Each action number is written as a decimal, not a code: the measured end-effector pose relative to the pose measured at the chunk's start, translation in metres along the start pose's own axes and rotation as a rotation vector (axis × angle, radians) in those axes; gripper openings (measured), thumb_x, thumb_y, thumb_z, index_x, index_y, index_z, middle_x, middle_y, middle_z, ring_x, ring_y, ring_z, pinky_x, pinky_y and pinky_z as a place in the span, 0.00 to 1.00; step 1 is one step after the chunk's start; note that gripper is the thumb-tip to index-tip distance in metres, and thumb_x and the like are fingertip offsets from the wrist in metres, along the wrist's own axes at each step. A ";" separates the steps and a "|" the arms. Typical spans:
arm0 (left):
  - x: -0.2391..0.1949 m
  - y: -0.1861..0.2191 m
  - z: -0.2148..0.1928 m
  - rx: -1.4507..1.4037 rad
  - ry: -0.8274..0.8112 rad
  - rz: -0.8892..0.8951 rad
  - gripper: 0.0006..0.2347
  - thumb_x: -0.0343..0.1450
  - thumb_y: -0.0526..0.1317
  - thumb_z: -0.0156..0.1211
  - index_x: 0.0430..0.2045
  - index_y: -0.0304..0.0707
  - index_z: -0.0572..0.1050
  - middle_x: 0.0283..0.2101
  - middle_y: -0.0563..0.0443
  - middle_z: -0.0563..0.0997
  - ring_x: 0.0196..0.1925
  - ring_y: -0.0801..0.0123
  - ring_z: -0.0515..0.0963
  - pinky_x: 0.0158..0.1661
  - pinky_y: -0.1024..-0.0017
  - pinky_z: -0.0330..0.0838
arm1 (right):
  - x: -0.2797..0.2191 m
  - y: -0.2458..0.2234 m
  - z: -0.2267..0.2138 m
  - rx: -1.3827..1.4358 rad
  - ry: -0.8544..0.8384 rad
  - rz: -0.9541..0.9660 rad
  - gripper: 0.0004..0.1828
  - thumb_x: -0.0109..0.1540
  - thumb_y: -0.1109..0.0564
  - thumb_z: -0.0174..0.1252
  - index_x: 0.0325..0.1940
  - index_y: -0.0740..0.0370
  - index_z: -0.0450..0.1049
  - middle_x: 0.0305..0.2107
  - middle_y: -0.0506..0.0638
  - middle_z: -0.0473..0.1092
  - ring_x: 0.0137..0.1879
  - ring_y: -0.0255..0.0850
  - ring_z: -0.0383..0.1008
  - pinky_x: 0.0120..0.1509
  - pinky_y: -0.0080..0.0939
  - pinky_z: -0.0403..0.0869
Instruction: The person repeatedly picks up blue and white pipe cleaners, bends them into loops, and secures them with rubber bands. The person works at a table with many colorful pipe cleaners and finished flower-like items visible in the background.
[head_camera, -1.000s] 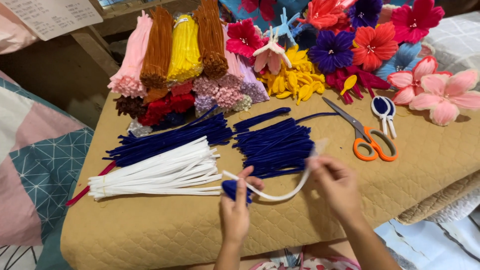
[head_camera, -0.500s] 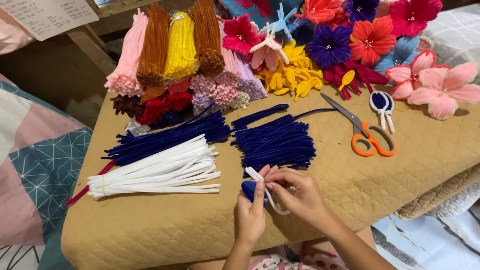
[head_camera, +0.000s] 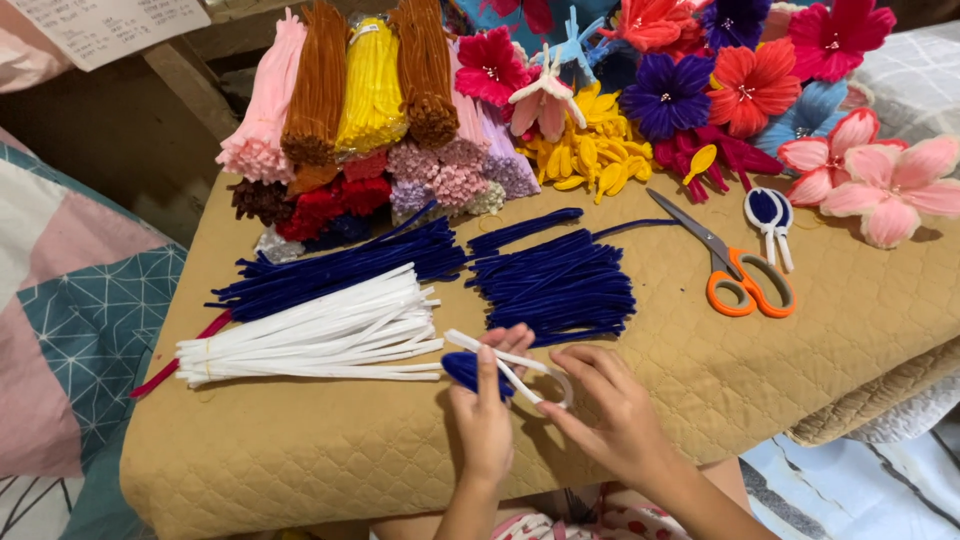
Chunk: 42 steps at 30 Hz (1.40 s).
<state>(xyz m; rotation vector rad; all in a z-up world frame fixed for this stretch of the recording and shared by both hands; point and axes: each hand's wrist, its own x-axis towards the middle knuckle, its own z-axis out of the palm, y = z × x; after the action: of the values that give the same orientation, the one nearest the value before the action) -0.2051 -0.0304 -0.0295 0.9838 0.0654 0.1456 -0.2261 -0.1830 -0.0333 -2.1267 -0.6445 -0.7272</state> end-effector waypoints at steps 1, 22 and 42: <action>0.000 0.004 0.002 -0.003 0.003 0.001 0.16 0.77 0.40 0.45 0.50 0.23 0.71 0.54 0.28 0.83 0.56 0.47 0.84 0.60 0.59 0.79 | -0.005 0.004 0.002 0.000 -0.004 -0.002 0.29 0.59 0.50 0.68 0.58 0.69 0.72 0.50 0.58 0.71 0.55 0.50 0.74 0.60 0.47 0.75; -0.002 0.022 -0.002 -0.025 0.036 -0.042 0.17 0.76 0.41 0.44 0.52 0.24 0.71 0.53 0.29 0.83 0.56 0.47 0.84 0.58 0.59 0.79 | -0.010 0.002 -0.001 -0.060 -0.023 -0.038 0.20 0.59 0.52 0.68 0.52 0.62 0.77 0.43 0.52 0.74 0.46 0.45 0.76 0.50 0.43 0.75; -0.012 0.041 -0.003 0.366 -0.554 -0.107 0.21 0.77 0.47 0.44 0.54 0.25 0.72 0.53 0.38 0.82 0.59 0.58 0.82 0.64 0.66 0.73 | 0.005 0.002 -0.012 0.574 -0.379 0.545 0.05 0.59 0.59 0.67 0.33 0.62 0.86 0.31 0.47 0.78 0.37 0.34 0.77 0.42 0.33 0.74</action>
<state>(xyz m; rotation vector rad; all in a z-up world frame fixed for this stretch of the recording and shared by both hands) -0.2215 -0.0075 0.0028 1.3528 -0.3741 -0.2487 -0.2249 -0.1925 -0.0250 -1.7704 -0.3687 0.1569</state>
